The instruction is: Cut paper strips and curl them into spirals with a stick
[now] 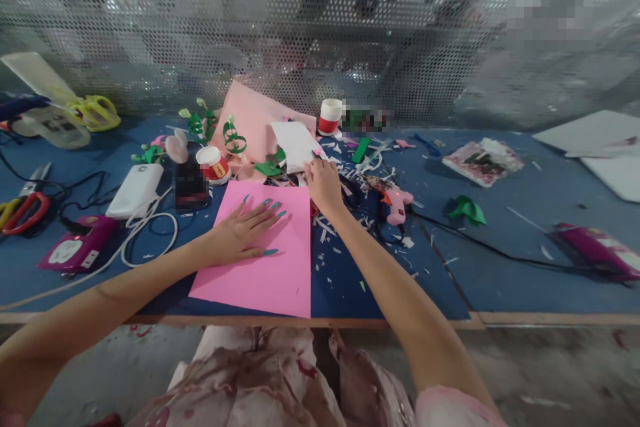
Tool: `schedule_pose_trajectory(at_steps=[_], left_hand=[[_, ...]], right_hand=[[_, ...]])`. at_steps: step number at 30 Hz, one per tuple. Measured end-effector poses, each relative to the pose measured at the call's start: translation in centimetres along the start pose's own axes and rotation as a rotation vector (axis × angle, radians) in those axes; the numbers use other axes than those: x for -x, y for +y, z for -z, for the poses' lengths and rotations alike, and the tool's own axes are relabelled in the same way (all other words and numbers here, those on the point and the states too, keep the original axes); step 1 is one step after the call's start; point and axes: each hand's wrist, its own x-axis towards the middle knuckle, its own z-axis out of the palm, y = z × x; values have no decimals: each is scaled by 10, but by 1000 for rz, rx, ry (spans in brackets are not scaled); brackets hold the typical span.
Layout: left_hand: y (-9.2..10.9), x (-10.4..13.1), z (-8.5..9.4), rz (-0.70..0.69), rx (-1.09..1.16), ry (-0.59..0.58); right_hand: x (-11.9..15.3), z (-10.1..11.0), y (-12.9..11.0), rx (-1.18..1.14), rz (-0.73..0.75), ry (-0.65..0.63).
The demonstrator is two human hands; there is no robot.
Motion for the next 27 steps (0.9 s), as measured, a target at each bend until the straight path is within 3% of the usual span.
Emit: schedule_pose_trajectory(at_steps=[5,8,13,17,19,27], left_hand=[[-3,-2,-6,33,6,35],[-2,-2,-7,32,9,40],[2,-1,-8,49,14,82],[2,-1,-12,48,3,105],[2,-1,-13,53,-2,109],[3,-2,-10,36,-24,131]], right_hand=[[-6,-5,14,-12,-105,120],[-13,-7,11,-50,-70,121],[-25,-6,-13,-54,125,-132],[-32,-6,-30,-51,63,-368],[-35,-8,-34,-17,18,-405],[-36,-14,-46,105,-104,-206]])
